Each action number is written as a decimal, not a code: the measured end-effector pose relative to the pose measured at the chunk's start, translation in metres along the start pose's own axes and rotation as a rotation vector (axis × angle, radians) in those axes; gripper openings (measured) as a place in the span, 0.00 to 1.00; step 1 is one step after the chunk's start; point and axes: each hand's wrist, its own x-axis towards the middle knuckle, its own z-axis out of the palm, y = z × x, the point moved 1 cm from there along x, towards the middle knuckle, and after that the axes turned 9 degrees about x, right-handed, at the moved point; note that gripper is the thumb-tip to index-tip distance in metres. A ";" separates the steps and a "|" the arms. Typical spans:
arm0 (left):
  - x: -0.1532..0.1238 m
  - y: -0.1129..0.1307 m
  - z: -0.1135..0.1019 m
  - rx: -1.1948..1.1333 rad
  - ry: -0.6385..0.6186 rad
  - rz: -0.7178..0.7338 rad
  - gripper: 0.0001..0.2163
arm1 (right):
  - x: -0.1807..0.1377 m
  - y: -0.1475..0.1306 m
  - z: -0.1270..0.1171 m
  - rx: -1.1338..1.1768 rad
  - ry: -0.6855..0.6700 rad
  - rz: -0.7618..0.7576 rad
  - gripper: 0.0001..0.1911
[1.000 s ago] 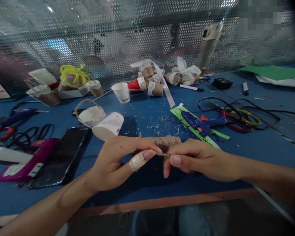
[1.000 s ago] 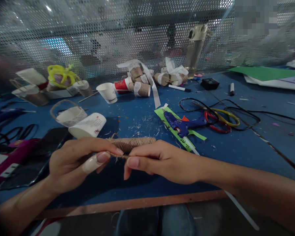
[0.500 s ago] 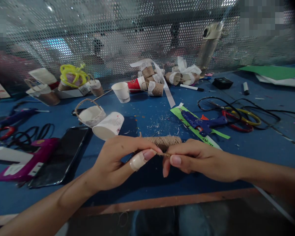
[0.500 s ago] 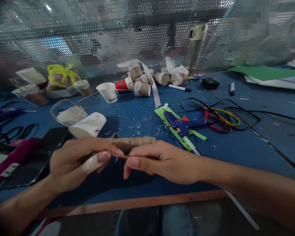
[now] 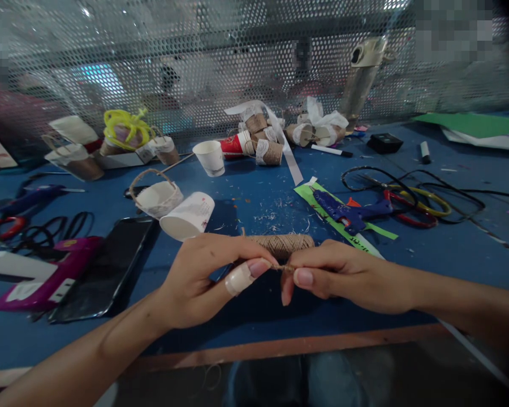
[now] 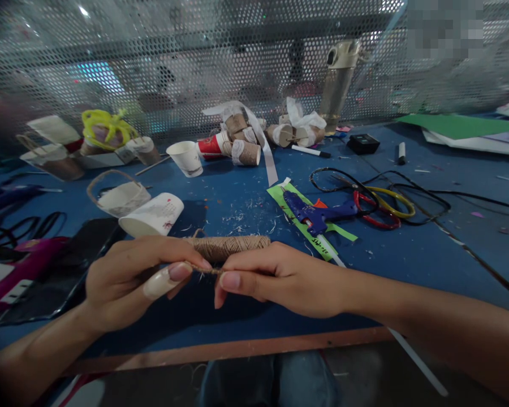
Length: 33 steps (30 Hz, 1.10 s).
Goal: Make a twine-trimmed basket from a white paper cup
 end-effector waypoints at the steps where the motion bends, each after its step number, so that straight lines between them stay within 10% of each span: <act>1: 0.000 0.000 0.000 -0.001 0.002 0.002 0.07 | 0.000 0.000 0.000 -0.004 -0.003 -0.005 0.18; 33: 0.000 0.001 -0.001 0.017 0.000 0.020 0.07 | 0.001 0.000 0.000 -0.032 -0.009 -0.019 0.17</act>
